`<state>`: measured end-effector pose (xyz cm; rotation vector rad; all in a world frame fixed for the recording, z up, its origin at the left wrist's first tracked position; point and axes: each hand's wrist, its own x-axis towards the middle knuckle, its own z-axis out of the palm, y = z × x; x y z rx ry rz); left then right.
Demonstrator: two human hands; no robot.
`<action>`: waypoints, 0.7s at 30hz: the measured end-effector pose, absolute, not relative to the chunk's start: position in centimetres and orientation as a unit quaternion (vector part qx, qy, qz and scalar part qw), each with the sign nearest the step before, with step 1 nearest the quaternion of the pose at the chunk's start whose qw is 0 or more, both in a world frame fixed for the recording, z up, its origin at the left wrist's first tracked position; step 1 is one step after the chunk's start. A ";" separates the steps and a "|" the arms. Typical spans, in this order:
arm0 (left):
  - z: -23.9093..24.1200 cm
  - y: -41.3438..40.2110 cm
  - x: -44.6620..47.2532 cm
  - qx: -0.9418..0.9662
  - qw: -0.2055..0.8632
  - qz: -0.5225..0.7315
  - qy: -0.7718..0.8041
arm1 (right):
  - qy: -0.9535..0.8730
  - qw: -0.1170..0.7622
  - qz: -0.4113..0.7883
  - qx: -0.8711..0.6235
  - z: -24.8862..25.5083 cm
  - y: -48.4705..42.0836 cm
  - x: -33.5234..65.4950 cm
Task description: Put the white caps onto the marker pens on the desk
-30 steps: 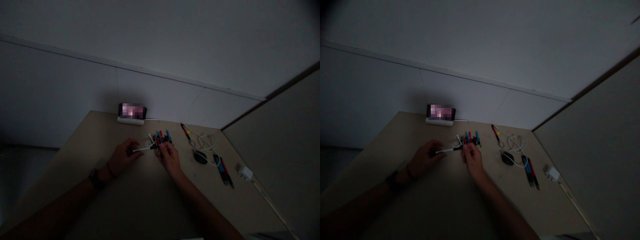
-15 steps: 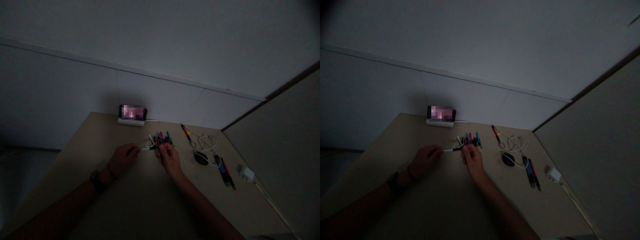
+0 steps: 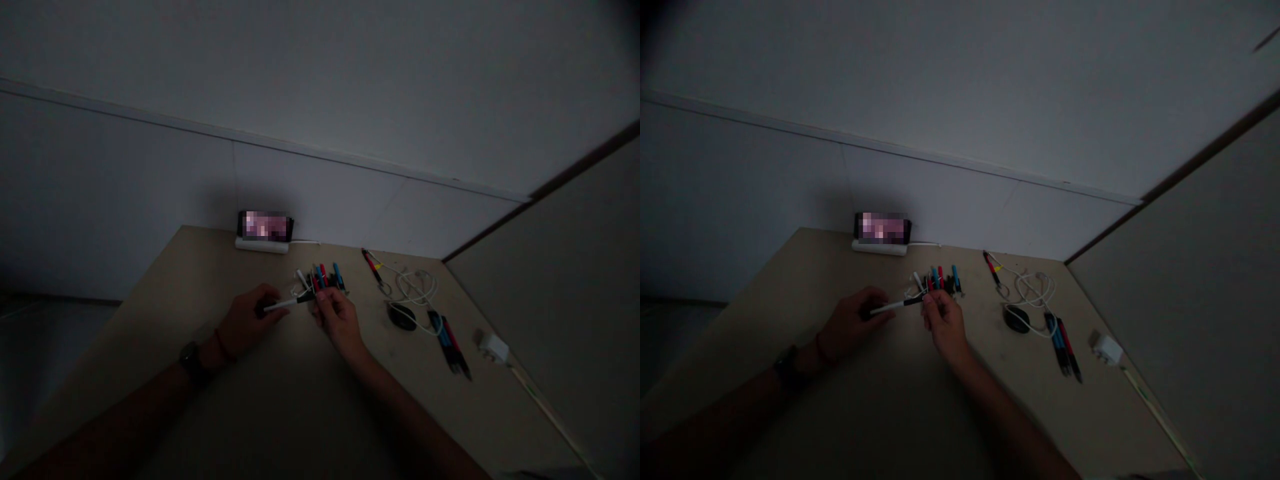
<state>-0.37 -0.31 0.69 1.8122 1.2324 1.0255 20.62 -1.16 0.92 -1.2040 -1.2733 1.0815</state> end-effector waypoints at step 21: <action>0.7 -0.1 -0.6 0.725 0.319 0.365 0.489 | -0.544 0.497 0.447 -0.507 1.1 -1.2 20.7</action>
